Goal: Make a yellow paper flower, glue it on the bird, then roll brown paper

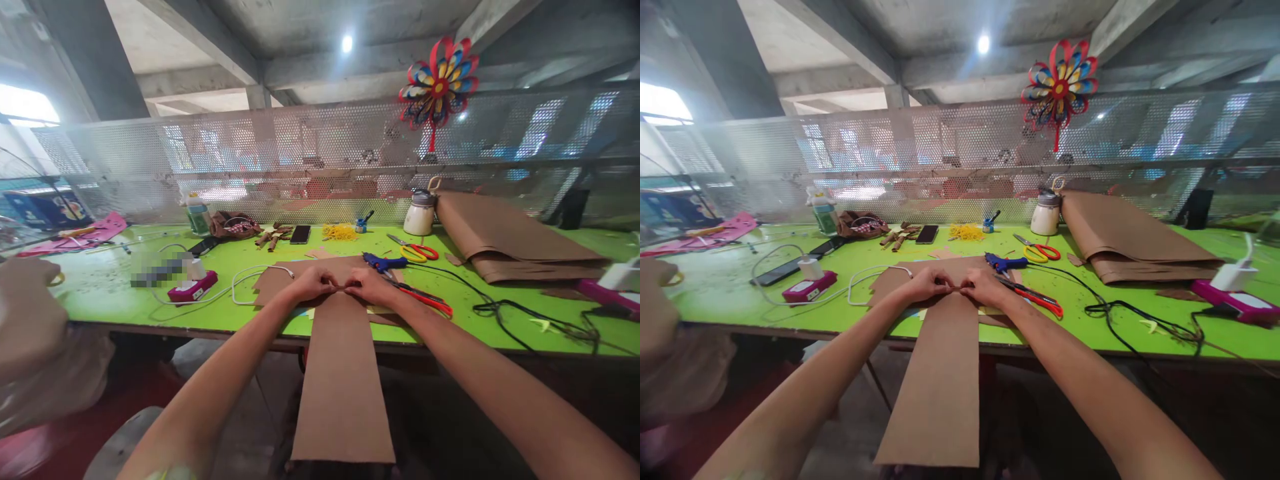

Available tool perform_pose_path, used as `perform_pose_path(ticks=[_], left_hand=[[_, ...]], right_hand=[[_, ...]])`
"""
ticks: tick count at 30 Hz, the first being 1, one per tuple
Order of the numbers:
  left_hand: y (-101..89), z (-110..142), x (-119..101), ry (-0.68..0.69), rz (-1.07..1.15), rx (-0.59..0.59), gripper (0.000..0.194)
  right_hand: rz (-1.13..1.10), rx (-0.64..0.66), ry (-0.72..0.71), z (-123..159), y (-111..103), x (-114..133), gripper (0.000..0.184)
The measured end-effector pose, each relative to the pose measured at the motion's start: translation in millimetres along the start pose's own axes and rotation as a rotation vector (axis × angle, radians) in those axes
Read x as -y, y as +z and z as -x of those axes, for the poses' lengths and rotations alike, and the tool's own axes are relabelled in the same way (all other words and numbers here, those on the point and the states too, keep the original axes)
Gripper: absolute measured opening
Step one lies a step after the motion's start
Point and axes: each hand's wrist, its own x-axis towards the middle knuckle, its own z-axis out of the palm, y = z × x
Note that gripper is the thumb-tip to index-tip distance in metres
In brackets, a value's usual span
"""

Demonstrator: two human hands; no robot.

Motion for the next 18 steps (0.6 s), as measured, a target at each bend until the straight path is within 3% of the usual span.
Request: perform_pose_path(ticks=[7, 18], left_hand=[[-2.6, -0.1, -5.2, -0.016, -0.093, 0.031, 0.021], [-8.8, 4.6, -13.9, 0.023, -0.248, 0.037, 0.014]], right_hand=[[0.017, -0.020, 0.001, 2.8, 4.5, -0.1, 0.006], [0.405, 0.024, -0.137, 7.8, 5.3, 10.0, 0.011]])
